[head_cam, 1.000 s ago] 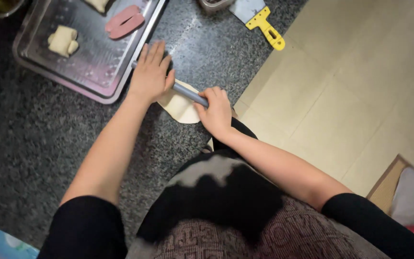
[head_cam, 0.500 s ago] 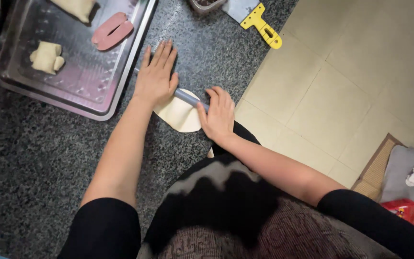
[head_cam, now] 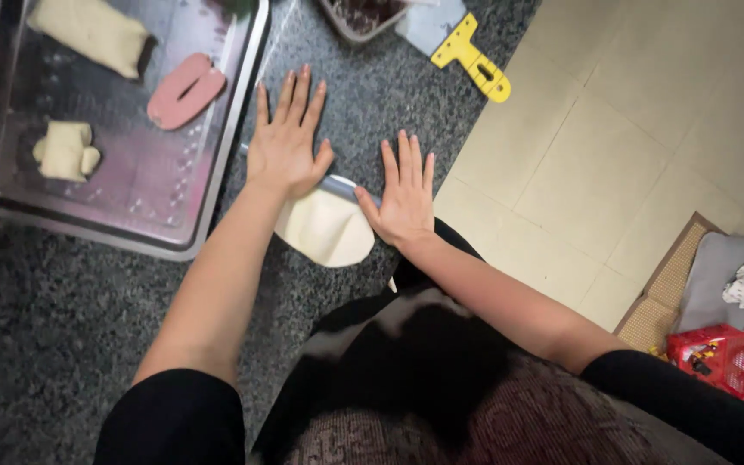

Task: Rolling out dough, adding fillings like cheese or sausage, and shaping bread rolls for baking.

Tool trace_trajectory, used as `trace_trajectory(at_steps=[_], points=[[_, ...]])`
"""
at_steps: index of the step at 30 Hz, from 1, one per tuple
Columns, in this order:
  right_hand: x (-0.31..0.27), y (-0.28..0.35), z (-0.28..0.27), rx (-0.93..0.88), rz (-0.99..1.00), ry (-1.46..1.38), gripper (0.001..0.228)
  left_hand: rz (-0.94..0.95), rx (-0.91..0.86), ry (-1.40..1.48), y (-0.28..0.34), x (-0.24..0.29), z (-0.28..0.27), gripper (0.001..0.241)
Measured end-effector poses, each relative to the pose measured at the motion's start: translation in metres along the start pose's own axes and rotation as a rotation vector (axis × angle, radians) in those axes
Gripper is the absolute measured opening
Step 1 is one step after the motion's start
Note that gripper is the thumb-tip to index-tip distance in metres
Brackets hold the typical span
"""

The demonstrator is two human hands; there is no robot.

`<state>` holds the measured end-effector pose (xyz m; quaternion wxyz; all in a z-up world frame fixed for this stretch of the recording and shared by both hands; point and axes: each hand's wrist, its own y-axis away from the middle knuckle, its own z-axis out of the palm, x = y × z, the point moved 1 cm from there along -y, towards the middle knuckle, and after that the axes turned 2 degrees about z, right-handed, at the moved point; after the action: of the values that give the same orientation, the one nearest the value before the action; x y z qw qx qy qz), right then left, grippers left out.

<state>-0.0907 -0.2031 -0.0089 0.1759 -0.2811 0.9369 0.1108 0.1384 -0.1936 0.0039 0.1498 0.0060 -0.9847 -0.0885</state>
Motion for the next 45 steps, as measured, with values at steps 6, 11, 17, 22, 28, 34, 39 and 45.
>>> trace_trajectory(at_steps=[6, 11, 17, 22, 28, 34, 39, 45], points=[[0.012, -0.019, -0.002, -0.026, 0.016, -0.019, 0.090, -0.025, -0.012, 0.031, -0.021, -0.003, 0.005, 0.090], [0.021, -0.033, -0.004, -0.012, 0.004, -0.050, 0.092, -0.013, 0.025, 0.027, -0.032, -0.006, 0.007, 0.089], [0.030, -0.049, 0.002, 0.028, 0.023, -0.036, 0.091, -0.005, 0.075, 0.036, -0.049, -0.014, 0.015, 0.083], [0.022, -0.029, -0.003, 0.070, -0.008, -0.002, 0.089, -0.002, 0.161, 0.000, -0.015, -0.007, 0.015, 0.078], [-0.005, 0.016, 0.007, 0.025, 0.004, 0.011, 0.087, 0.018, 0.126, 0.063, 0.021, 0.005, -0.006, 0.076], [-0.007, 0.021, 0.004, -0.009, -0.022, 0.008, 0.081, -0.014, 0.109, 0.025, 0.036, 0.002, 0.010, 0.077], [-0.003, 0.001, 0.002, -0.024, 0.065, 0.035, 0.081, -0.002, 0.061, -0.009, 0.004, 0.000, 0.006, 0.084], [0.005, -0.024, -0.007, -0.021, 0.068, -0.023, 0.085, -0.015, 0.018, -0.026, -0.022, -0.005, 0.004, 0.091]])
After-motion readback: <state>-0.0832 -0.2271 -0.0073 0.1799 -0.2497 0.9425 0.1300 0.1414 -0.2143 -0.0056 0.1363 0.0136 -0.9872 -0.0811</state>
